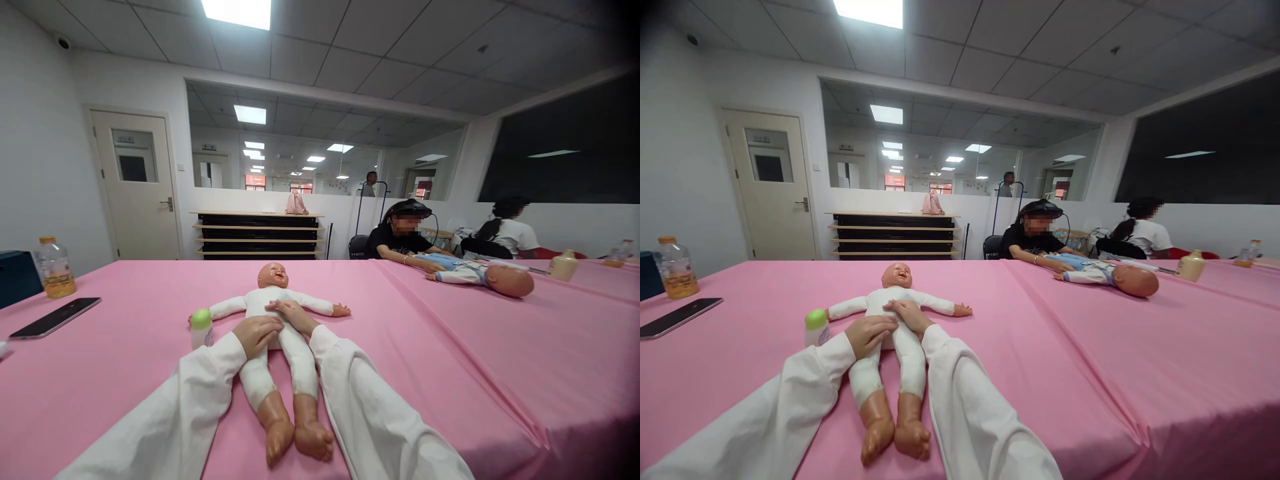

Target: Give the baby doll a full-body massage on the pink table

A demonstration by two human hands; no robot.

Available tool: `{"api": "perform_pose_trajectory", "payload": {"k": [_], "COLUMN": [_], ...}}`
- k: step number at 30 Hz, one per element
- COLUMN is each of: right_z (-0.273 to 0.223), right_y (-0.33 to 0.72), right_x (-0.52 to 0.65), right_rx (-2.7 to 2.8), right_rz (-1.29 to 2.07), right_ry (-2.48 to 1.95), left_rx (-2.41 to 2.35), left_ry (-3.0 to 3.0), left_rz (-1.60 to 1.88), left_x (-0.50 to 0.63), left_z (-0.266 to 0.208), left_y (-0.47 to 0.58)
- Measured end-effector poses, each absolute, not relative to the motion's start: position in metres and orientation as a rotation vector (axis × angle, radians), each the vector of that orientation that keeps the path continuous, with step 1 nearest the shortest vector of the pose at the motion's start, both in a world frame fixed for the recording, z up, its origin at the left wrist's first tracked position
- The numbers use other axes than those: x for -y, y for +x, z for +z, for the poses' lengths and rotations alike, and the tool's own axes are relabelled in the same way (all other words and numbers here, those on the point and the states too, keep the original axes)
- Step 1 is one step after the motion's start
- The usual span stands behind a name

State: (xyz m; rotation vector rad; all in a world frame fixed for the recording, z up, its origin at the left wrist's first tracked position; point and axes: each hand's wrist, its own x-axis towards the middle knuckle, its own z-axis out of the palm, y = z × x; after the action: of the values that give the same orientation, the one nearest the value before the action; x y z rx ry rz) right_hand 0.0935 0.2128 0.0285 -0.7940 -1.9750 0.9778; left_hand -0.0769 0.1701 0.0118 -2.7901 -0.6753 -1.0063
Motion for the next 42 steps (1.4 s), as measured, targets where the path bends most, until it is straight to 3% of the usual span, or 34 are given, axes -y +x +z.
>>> {"api": "perform_pose_trajectory", "payload": {"k": [5,9,14,23,29,34,37,42], "right_z": [0.051,0.05,0.033,0.004,0.001,0.014,0.026,0.046], "right_y": [0.067,0.053,0.066,0.109,0.123,0.121,0.11,0.082], "right_x": [-0.256,-0.283,-0.295,-0.274,-0.231,-0.204,-0.214,-0.255], "right_rx": [2.304,2.569,2.457,2.11,2.051,2.052,2.211,2.604], "right_rz": [1.1,0.831,0.338,0.288,0.296,0.488,0.63,0.558], "right_ry": [-0.833,-0.83,-0.855,-0.897,-0.891,-0.791,-0.719,-0.637], "left_rx": [0.706,0.801,0.955,1.321,1.356,0.982,0.746,0.587], "left_ry": [-2.949,-3.056,-3.161,-2.799,-2.57,-2.698,-2.841,-2.904], "left_rz": [-0.834,-0.834,-1.035,-1.513,-1.45,-1.237,-1.042,-0.894], "left_x": [-0.182,-0.195,-0.207,-0.226,-0.202,-0.17,-0.164,-0.173], "left_z": [0.035,0.031,0.015,-0.025,-0.032,-0.01,0.011,0.035], "left_y": [-0.052,-0.048,-0.06,-0.091,-0.11,-0.102,-0.084,-0.056]}}
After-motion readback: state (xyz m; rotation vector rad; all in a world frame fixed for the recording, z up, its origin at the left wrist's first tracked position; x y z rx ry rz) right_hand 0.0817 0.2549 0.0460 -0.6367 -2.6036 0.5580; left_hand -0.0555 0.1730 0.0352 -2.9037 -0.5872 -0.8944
